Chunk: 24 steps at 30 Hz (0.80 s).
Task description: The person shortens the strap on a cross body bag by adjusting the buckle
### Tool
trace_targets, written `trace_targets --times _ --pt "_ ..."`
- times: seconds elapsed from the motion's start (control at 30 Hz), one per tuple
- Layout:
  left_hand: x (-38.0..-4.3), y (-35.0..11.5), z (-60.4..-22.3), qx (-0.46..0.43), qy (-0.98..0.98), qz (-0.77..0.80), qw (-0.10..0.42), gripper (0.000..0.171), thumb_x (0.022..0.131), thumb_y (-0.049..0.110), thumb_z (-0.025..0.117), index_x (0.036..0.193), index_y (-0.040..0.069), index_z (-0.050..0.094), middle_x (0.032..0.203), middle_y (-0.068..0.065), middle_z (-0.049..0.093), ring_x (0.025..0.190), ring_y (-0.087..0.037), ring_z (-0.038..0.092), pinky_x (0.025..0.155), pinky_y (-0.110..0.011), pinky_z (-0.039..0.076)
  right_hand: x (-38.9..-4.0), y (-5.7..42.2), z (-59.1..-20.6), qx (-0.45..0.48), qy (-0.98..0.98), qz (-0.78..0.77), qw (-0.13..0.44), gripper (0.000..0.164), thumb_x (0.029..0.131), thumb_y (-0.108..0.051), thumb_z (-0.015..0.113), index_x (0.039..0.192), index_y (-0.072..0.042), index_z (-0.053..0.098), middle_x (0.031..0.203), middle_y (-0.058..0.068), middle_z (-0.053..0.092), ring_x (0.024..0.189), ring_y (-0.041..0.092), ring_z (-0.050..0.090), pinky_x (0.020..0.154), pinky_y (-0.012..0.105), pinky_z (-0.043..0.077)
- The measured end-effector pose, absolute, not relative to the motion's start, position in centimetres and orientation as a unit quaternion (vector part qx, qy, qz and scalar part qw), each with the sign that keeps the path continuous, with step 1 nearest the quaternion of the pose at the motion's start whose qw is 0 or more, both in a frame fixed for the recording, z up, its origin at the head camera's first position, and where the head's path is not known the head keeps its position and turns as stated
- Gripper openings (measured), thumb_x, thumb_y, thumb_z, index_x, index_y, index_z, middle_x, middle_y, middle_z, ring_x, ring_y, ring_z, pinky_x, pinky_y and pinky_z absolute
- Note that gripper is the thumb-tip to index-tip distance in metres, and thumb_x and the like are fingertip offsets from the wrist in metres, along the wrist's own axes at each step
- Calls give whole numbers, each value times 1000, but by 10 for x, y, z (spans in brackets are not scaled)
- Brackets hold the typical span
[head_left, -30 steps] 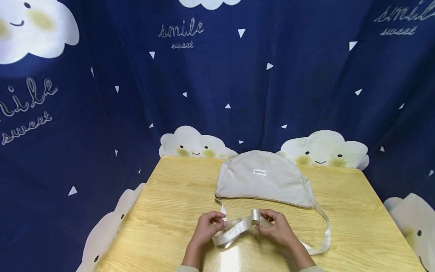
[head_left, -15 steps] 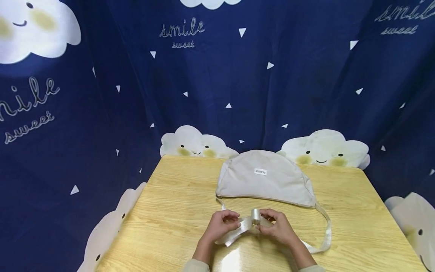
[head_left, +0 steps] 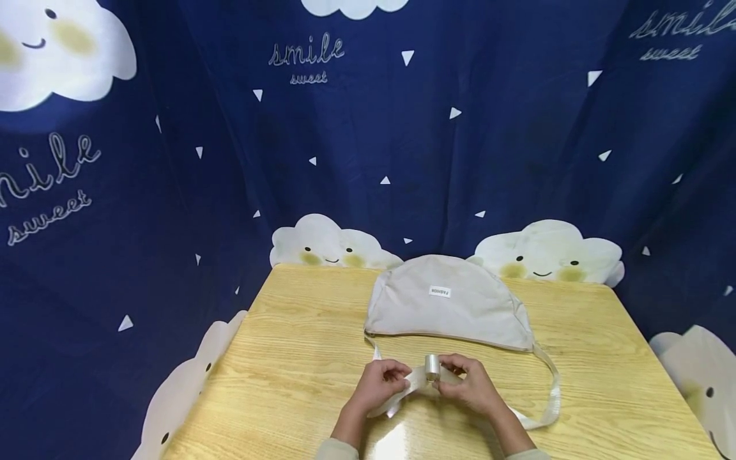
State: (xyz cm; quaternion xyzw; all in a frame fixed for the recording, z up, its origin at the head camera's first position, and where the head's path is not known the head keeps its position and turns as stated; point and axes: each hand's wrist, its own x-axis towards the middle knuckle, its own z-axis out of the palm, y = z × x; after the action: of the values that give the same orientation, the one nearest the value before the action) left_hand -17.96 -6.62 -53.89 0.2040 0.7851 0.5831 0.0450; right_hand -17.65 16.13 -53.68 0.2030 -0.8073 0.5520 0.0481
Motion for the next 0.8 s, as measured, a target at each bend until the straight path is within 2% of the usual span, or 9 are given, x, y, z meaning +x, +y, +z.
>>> trace_targets --times 0.3,0.43,0.53,0.7,0.8 --pt "-185 -83 -545 207 792 575 19 13 78 -8 66 90 -6 68 75 -14 63 65 -13 55 59 -23 46 -184 171 -562 187 -808 556 54 39 66 -6 81 102 -1 68 83 -1 64 76 19 57 62 29 49" --pt "-191 -90 -559 205 800 564 4 12 78 -6 67 90 -4 69 75 -10 64 65 -8 54 59 -23 47 -183 171 -560 182 -812 553 50 39 66 -4 81 102 -3 68 82 -1 64 76 19 57 62 29 49" --pt "-192 -95 -563 202 803 561 1 10 79 -5 68 89 -3 69 76 -9 64 65 -6 54 59 -22 47 -180 168 -552 180 -812 553 47 39 66 -1 80 103 -2 67 82 2 64 76 25 57 61 29 49" --pt "-185 -99 -548 199 796 572 11 12 78 -8 67 90 -7 68 76 -15 63 65 -14 55 59 -23 47 -170 163 -531 175 -809 561 35 38 66 3 78 102 2 66 82 11 64 75 32 56 60 28 48" --pt "-182 -95 -544 191 789 583 31 15 77 -9 66 92 -9 66 78 -16 62 68 -18 56 62 -24 47 -167 161 -523 173 -812 557 27 37 67 2 78 102 2 66 82 11 64 75 32 56 60 27 48"
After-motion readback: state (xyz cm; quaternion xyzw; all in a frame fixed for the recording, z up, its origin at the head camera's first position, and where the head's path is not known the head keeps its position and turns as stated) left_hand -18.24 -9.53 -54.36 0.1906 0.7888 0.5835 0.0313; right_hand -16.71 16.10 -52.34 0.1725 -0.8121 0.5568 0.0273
